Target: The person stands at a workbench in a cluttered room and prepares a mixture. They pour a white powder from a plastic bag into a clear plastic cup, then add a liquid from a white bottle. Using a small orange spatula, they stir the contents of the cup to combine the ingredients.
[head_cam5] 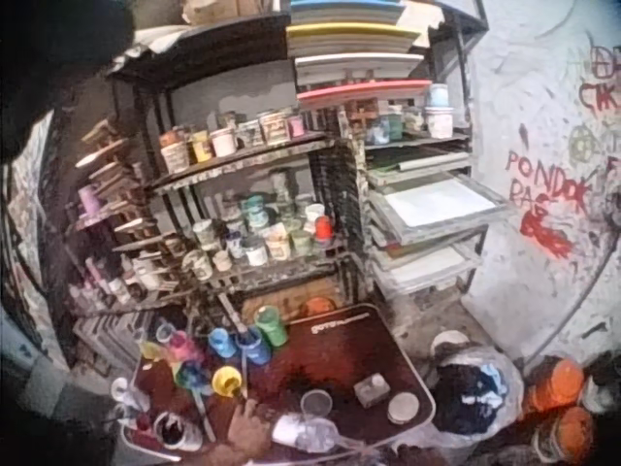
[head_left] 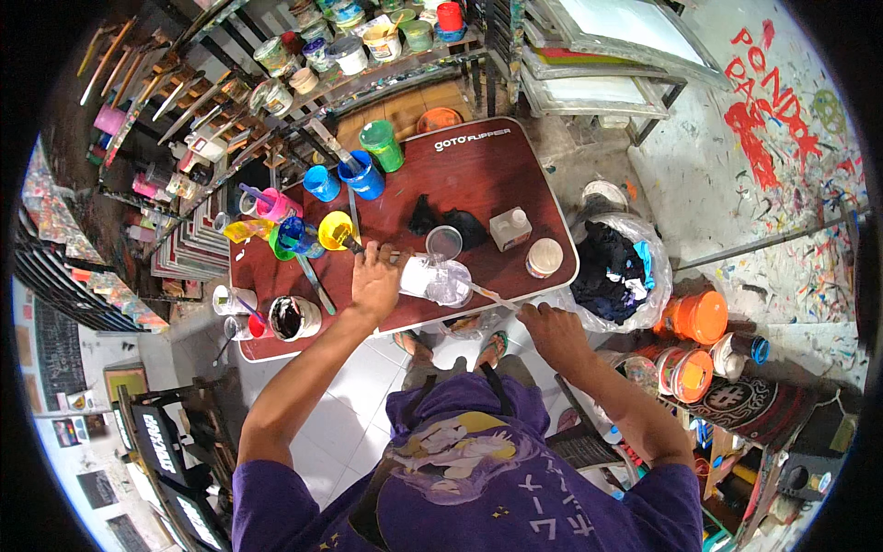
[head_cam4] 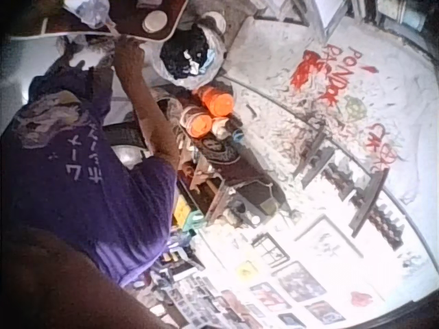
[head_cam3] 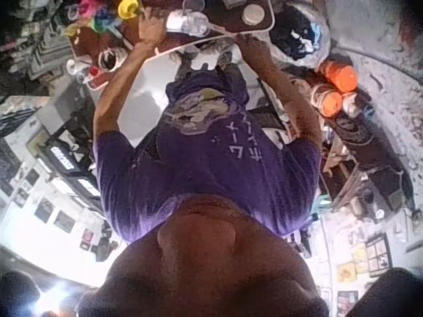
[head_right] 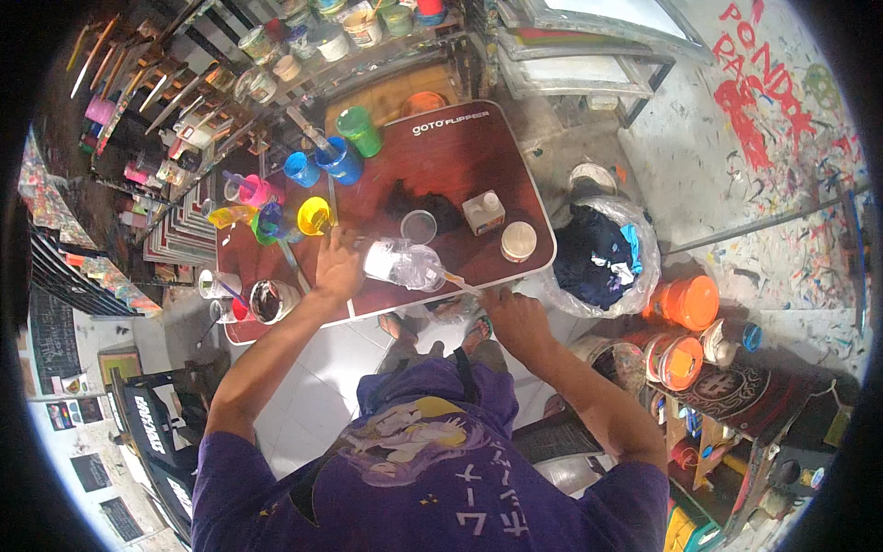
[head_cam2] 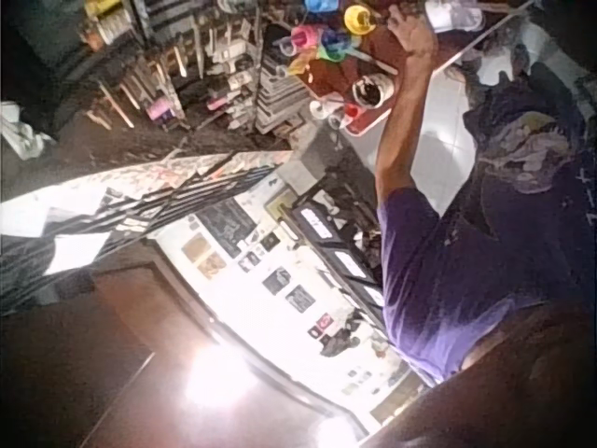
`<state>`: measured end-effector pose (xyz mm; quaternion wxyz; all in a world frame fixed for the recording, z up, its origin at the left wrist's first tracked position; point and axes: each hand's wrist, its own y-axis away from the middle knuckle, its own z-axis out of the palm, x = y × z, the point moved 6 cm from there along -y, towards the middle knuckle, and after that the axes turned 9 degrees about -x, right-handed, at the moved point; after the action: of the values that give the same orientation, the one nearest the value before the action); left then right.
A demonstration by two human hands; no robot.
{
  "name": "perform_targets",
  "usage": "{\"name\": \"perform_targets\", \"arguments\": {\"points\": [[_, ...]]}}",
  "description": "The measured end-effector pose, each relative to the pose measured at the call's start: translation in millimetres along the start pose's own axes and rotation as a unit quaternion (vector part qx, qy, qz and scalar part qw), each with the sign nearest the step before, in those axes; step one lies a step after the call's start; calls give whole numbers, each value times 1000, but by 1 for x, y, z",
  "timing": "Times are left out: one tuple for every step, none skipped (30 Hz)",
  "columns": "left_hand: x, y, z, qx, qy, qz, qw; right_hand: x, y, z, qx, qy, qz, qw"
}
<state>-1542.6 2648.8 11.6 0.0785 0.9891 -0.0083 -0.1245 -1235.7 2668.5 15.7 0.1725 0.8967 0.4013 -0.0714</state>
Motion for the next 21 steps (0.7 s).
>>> {"name": "perform_targets", "arguments": {"points": [[0,0,-1,-2,-2,1,1000,2,-1,4,-10,-31,9,999],[0,0,-2,-3,-4,2,1000,5,-3,12,-19,-62,19,998],[1,0,-3,-5,-5,4,1000,8,-3,21,-30,-92,30,995],[3,-2,0,-6,-9,8,1000,14,-5,35,-8,-139,22,990],[5,-4,5,-7,-13,13,1000,24,-7,54,15,-185,13,982],[6,-6,7,-8,-17,15,1000,29,-7,57,38,-230,2,973],[7,-7,9,-14,-13,13,1000,40,-8,70,-5,-288,47,956],[10,-8,11,-21,-8,12,1000,48,-9,76,-49,-344,92,933],[12,-8,13,-28,-3,11,1000,53,-8,83,-93,-397,136,903],[11,-8,15,-23,-1,11,1000,56,-6,84,-103,-410,149,894],[11,-8,18,-18,1,12,1000,57,-2,80,-114,-421,163,885],[10,-8,20,-13,4,12,1000,59,1,80,-124,-433,177,875],[9,-7,22,-10,4,12,1000,61,3,83,-126,-431,179,875],[9,-8,21,-4,5,14,1000,64,5,85,-126,-429,182,876],[10,-9,20,2,6,15,1000,67,6,86,-125,-427,185,876],[10,-10,20,-2,11,15,1000,69,8,87,-126,-423,189,877],[10,-8,17,-6,17,11,1000,69,9,84,-128,-418,191,879],[9,-7,15,-10,23,8,1000,69,10,80,-130,-413,192,881],[9,-7,16,-10,24,4,1000,68,10,76,-133,-421,186,878],[9,-7,16,-10,26,0,1000,66,12,71,-136,-429,180,875],[9,-6,17,-9,28,-4,1000,65,12,66,-140,-436,175,872]]}}
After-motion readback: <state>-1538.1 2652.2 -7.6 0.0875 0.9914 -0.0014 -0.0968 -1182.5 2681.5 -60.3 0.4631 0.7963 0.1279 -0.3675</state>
